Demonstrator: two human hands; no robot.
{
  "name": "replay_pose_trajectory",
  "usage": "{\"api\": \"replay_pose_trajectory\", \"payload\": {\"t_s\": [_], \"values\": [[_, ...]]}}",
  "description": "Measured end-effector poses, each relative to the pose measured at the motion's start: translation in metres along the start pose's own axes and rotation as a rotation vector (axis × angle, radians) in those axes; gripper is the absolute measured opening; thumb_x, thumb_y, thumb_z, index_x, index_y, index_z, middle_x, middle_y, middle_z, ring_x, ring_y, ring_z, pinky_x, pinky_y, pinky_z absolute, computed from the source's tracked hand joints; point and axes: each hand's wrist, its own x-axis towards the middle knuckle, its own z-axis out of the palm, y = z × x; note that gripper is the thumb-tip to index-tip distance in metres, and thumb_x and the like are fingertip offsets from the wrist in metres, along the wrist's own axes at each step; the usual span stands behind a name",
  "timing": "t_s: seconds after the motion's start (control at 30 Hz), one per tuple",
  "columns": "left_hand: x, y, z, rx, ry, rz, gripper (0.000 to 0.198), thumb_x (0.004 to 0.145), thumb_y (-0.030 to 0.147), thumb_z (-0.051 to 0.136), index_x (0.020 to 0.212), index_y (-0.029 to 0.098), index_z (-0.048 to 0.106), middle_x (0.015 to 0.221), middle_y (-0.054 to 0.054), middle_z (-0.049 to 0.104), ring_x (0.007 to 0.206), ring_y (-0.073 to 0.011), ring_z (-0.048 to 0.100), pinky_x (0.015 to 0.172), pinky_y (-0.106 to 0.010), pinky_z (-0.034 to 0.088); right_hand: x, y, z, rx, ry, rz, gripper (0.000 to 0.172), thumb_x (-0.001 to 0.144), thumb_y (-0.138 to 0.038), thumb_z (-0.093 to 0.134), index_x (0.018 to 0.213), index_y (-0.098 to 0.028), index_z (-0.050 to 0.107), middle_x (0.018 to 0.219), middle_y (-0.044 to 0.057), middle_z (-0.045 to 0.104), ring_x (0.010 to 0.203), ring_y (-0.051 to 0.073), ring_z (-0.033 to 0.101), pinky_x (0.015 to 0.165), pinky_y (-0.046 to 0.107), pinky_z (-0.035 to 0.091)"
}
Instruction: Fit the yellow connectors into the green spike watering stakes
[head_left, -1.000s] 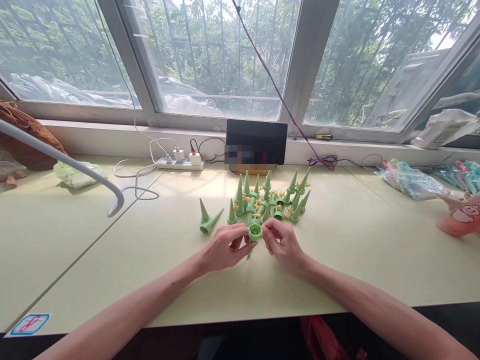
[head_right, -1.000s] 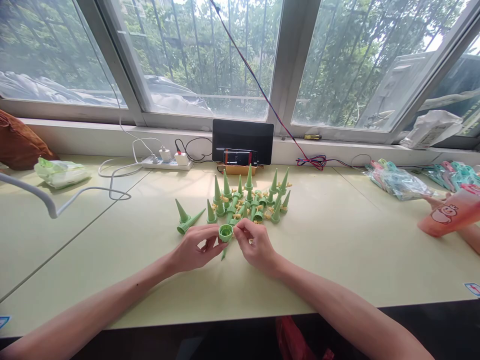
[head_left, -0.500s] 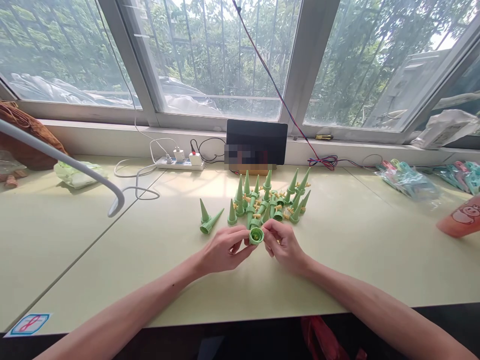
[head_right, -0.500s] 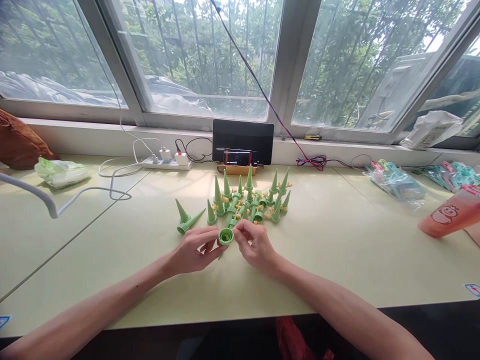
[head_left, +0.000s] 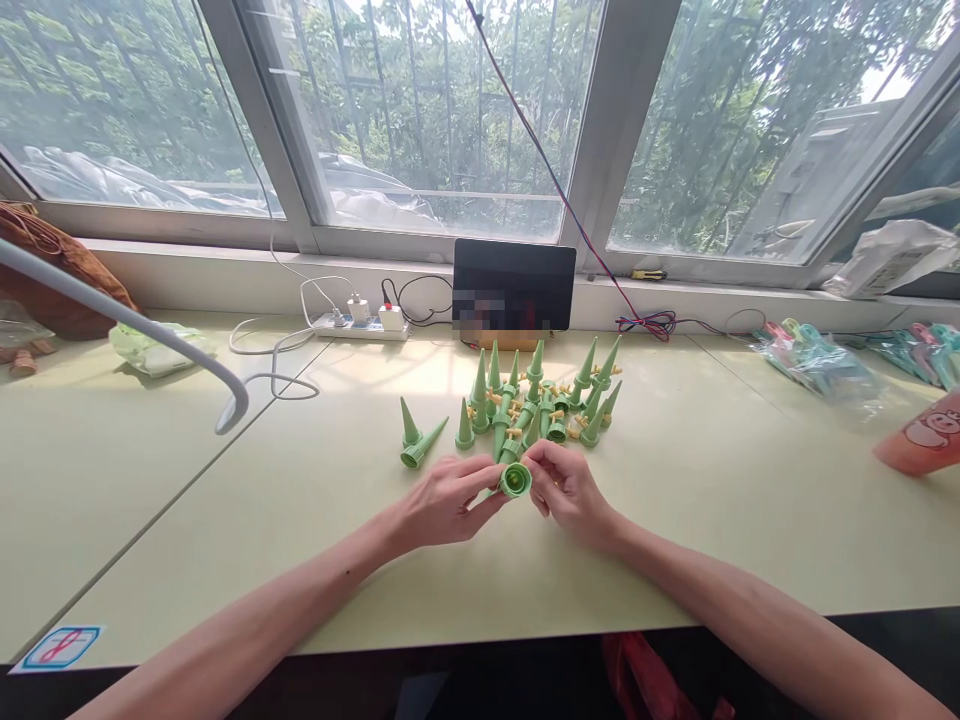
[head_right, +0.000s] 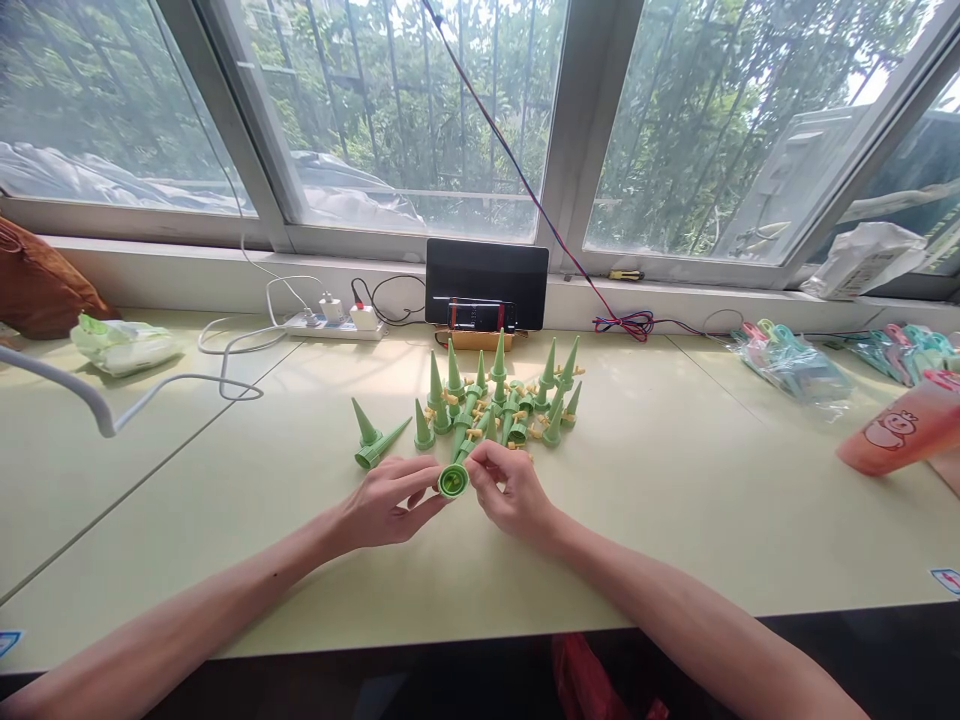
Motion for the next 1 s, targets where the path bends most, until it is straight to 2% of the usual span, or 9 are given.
{"api": "replay_pose_trajectory", "payload": {"t_s": [0.4,0.6,0.8,0.9,1.0], "values": [[-0.002,-0.009,0.001,0.092,0.027,0.101,0.036,0.096,0.012,0.048,0.13,0.022,0.054,0.072,0.0,0.06,0.052,-0.0087,0.051,0.049,-0.022,0.033,-0.001,-0.002,0.0,-0.06,0.022,-0.02,0.034,0.099,-0.047,0.049,0.078,-0.02,0.05,0.051,-0.006,0.044,0.042,0.009,0.041,0.041,0.023,0.033],[-0.003,-0.014,0.0,0.207,0.044,0.178,0.04,0.095,0.006,0.047,0.132,0.018,0.05,0.073,0.001,0.06,0.053,-0.0069,0.05,0.049,-0.022,0.032,-0.001,-0.002,0.0,-0.057,0.024,-0.017,0.032,0.099,-0.044,0.049,0.078,-0.02,0.049,0.05,-0.006,0.043,0.041,0.009,0.039,0.041,0.023,0.033],[0.003,-0.013,-0.008,0.34,0.005,0.24,0.039,0.093,0.0,0.044,0.129,0.012,0.052,0.074,0.001,0.061,0.052,-0.0069,0.048,0.049,-0.022,0.032,0.0,0.002,0.001,-0.078,0.039,-0.027,0.031,0.099,-0.043,0.049,0.078,-0.021,0.05,0.05,-0.006,0.043,0.041,0.009,0.039,0.04,0.023,0.033],[0.005,-0.013,-0.008,0.32,0.041,0.2,0.038,0.093,0.001,0.047,0.127,0.016,0.054,0.073,0.002,0.061,0.053,-0.0069,0.049,0.049,-0.02,0.033,0.0,0.005,0.002,-0.077,0.073,-0.04,0.031,0.1,-0.043,0.049,0.079,-0.021,0.049,0.05,-0.007,0.042,0.04,0.009,0.04,0.04,0.022,0.033],[0.005,-0.013,-0.003,0.269,0.088,0.092,0.031,0.095,0.008,0.051,0.123,0.019,0.057,0.076,0.002,0.063,0.053,-0.0057,0.05,0.048,-0.018,0.033,0.001,0.009,0.003,-0.079,0.135,-0.068,0.028,0.101,-0.041,0.048,0.08,-0.021,0.049,0.052,-0.007,0.042,0.041,0.009,0.04,0.04,0.021,0.034]]}}
